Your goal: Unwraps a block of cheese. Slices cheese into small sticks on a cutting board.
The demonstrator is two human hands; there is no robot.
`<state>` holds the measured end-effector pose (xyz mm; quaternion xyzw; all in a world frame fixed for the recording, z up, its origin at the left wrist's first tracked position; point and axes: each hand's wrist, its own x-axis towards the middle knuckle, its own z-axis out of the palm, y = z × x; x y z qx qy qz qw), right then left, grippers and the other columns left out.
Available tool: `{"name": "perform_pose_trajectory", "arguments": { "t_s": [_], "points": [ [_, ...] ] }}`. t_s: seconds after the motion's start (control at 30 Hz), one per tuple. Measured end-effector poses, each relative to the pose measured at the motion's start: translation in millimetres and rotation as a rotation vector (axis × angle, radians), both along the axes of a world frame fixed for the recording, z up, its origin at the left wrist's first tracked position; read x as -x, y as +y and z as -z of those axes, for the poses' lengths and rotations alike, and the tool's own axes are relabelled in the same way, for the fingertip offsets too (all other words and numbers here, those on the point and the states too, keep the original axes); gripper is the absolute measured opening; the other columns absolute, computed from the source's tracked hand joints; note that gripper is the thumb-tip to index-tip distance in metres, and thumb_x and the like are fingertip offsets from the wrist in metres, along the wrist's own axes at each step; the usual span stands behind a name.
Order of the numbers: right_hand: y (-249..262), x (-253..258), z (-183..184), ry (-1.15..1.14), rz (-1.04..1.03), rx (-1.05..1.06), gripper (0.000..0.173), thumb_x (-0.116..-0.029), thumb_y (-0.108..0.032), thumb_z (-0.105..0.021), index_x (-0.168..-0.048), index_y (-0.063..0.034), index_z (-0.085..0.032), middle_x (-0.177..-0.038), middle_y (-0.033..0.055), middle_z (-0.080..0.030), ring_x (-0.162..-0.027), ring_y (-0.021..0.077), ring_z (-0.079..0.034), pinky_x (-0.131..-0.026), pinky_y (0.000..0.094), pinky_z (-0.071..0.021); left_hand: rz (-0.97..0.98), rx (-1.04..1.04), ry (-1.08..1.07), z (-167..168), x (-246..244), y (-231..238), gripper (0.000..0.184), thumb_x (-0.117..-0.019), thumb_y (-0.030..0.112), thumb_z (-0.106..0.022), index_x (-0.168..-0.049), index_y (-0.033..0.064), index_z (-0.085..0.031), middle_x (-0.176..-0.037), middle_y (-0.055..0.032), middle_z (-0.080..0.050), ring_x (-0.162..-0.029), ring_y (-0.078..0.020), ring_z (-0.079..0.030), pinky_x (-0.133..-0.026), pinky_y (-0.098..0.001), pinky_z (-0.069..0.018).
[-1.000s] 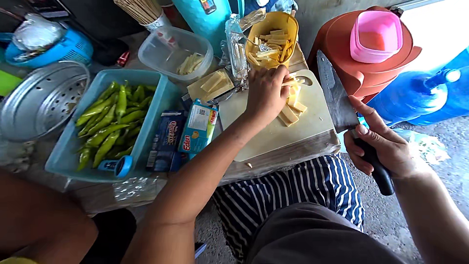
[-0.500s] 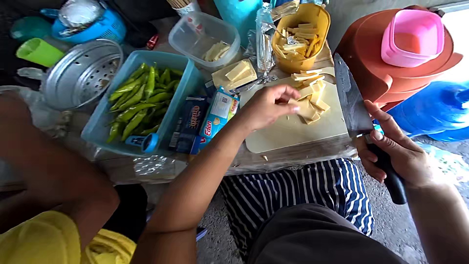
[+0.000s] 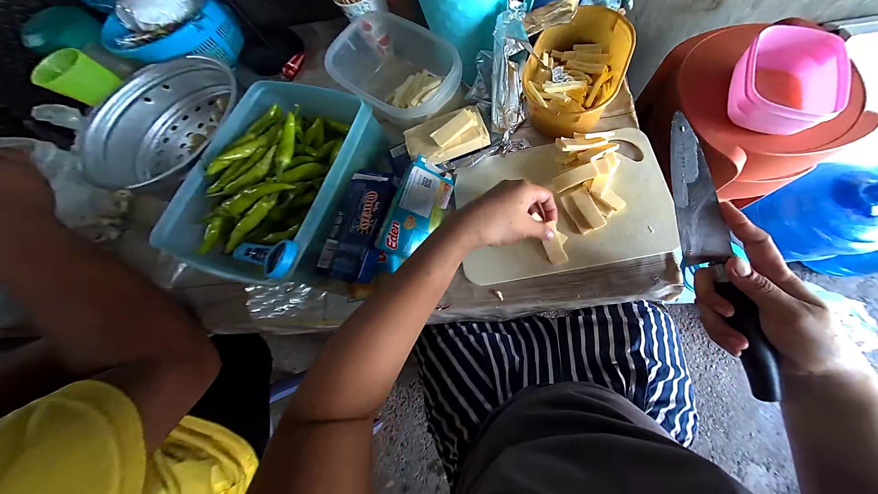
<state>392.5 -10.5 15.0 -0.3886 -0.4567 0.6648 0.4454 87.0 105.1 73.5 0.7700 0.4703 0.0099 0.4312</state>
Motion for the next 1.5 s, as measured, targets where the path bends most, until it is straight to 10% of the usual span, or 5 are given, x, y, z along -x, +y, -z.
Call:
{"name": "perform_pose_trajectory", "arguments": {
  "t_s": [0.2, 0.47, 0.73, 1.1, 1.5],
  "points": [
    [3, 8, -2, 0.006, -0.047, -0.012, 0.049, -0.1096, -0.030, -0.040, -0.156, -0.0385, -0.027, -0.069, -0.0022, -0.056, -0.043, 0.0049, -0.053, -0.038, 0.0172, -0.0480, -0.174, -0.435, -0.010, 31, 5, -15, 0.015, -0.0922, 0.016, -0.075, -0.102, 0.0041, -0.074, -0.130, -0.0183, -0.062, -0.126, -0.0371, -0.053, -0.107, -0.0550, -0.0387],
    [3, 9, -1, -0.004, -0.048, -0.006, 0.049, -0.1105, -0.027, -0.034, -0.157, -0.0369, -0.025, -0.070, -0.0008, -0.055, -0.042, 0.0060, -0.053, -0.037, 0.0177, -0.0478, -0.307, -0.161, -0.293, 12, 18, -30, 0.012, -0.0936, 0.011, -0.072, -0.103, 0.0047, -0.067, -0.085, 0.0002, -0.069, -0.076, -0.0020, -0.065, -0.073, -0.0207, -0.0545],
    [3, 8, -2, -0.012, -0.044, -0.010, 0.050, -0.1101, -0.026, -0.034, -0.158, -0.0362, -0.025, -0.069, -0.0002, -0.055, -0.041, 0.0066, -0.052, -0.036, 0.0181, -0.0474, -0.394, -0.138, -0.099, 24, 9, -11, 0.016, -0.0950, 0.012, -0.073, -0.106, 0.0015, -0.068, -0.091, -0.0070, -0.069, -0.082, -0.0105, -0.065, -0.079, -0.0309, -0.0537],
    [6, 8, 0, -0.003, -0.077, -0.005, 0.050, -0.1100, -0.027, -0.036, -0.158, -0.0373, -0.025, -0.069, 0.0004, -0.055, -0.042, 0.0065, -0.053, -0.037, 0.0179, -0.0475, 0.072, -0.569, 0.045, 33, 5, -18, 0.047, -0.0855, 0.000, -0.071, -0.132, 0.0077, -0.067, -0.136, -0.0176, -0.061, -0.129, -0.0391, -0.054, -0.107, -0.0594, -0.0403],
    [12, 24, -11, -0.184, -0.222, -0.076, 0.051, -0.1099, -0.024, -0.037, -0.158, -0.0366, -0.024, -0.068, -0.0012, -0.055, -0.045, 0.0052, -0.054, -0.039, 0.0171, -0.0478, 0.352, -0.535, 0.114, 29, 19, -23, 0.019, -0.0869, 0.007, -0.074, -0.106, 0.0068, -0.076, -0.110, -0.0113, -0.071, -0.108, -0.0302, -0.065, -0.097, -0.0496, -0.0469]
  ]
}}
